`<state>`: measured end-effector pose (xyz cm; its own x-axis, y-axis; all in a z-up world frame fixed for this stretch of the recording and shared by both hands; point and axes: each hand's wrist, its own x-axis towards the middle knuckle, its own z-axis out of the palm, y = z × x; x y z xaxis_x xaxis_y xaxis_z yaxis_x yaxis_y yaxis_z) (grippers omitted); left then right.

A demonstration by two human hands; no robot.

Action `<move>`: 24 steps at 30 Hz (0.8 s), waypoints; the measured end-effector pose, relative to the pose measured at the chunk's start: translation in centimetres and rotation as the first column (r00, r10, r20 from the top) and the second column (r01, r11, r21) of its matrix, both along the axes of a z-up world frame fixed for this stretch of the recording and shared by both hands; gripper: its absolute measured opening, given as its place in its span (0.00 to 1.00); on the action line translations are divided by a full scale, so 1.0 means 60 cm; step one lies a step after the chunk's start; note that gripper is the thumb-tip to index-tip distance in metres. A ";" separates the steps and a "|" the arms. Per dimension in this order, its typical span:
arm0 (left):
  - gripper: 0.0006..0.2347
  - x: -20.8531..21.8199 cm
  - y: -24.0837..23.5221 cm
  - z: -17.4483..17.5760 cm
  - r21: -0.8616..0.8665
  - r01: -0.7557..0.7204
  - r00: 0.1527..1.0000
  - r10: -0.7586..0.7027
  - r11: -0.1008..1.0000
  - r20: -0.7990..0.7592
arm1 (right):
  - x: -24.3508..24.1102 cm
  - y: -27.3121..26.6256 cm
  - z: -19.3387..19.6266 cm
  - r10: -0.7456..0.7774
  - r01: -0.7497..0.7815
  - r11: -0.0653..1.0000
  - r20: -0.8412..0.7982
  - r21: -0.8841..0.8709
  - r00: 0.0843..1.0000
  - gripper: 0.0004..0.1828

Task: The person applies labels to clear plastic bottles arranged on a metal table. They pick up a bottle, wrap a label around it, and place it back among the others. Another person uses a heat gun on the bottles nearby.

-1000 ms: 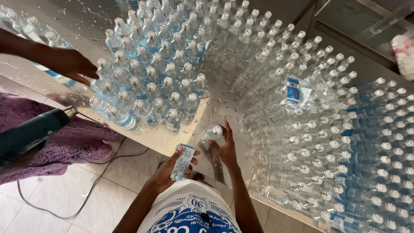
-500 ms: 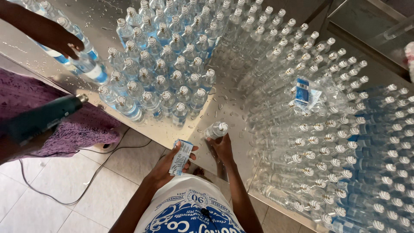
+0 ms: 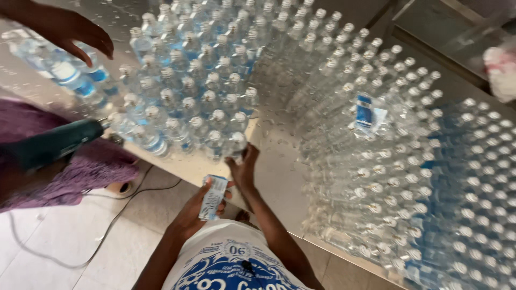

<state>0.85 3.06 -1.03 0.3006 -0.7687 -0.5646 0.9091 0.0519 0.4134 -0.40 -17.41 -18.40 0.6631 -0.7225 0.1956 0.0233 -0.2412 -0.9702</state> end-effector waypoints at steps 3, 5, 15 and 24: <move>0.30 0.004 0.008 -0.028 -0.173 0.008 0.997 -0.020 0.985 -0.069 | -0.013 0.008 0.061 0.101 -0.129 0.976 -0.158 -0.176 0.982 0.49; 0.30 0.001 0.000 -0.016 -0.180 0.030 0.996 -0.044 0.983 -0.079 | -0.064 -0.014 0.113 -0.007 -0.035 0.954 -0.140 -0.299 0.990 0.47; 0.29 0.001 -0.043 0.008 -0.053 0.179 0.981 -0.182 0.982 -0.064 | -0.445 -0.253 0.242 -0.810 0.073 0.552 -0.512 -0.831 0.287 0.55; 0.33 -0.026 -0.088 0.029 -0.137 0.248 0.965 -0.257 0.959 -0.057 | -0.406 -0.200 0.181 -0.623 0.132 0.666 -0.450 -0.734 0.639 0.42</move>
